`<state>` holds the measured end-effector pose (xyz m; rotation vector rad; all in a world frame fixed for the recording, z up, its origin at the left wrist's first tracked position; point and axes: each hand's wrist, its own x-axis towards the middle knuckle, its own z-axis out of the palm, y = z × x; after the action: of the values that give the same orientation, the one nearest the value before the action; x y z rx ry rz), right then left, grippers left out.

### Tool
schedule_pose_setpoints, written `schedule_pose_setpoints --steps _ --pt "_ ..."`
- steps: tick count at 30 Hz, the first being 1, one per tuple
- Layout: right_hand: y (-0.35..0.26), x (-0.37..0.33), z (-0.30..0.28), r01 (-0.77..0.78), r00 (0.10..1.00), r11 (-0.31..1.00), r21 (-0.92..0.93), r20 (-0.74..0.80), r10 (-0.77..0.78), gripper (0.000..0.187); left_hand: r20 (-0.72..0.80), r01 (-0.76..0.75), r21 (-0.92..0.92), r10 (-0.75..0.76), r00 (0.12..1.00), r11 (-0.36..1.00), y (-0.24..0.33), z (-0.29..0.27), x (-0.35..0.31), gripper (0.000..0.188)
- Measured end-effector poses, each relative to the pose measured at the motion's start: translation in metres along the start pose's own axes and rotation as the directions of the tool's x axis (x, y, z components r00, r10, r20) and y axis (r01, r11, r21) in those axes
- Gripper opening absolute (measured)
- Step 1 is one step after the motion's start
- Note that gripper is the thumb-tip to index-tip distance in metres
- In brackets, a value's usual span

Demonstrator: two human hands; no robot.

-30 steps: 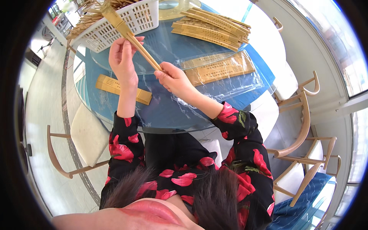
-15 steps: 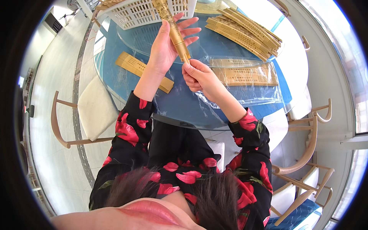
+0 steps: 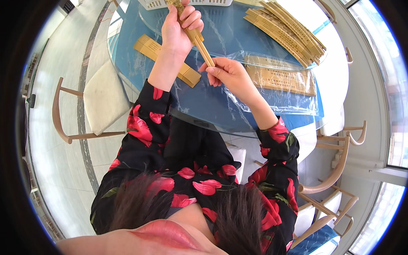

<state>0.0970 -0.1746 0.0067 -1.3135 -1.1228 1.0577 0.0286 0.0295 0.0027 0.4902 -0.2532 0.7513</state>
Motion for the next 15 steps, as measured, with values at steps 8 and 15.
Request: schedule_pose_setpoints --steps 8,15 --pt "0.013 0.009 -0.004 -0.036 0.959 0.999 -0.016 -0.280 0.030 0.017 -0.048 0.132 0.176 -0.125 0.991 0.976 -0.031 0.037 -0.028 0.042" --pt "0.016 0.006 -0.001 0.019 0.936 1.000 -0.002 -0.353 -0.019 0.014 -0.040 0.132 0.267 -0.126 0.991 0.955 -0.042 0.053 -0.036 0.038"
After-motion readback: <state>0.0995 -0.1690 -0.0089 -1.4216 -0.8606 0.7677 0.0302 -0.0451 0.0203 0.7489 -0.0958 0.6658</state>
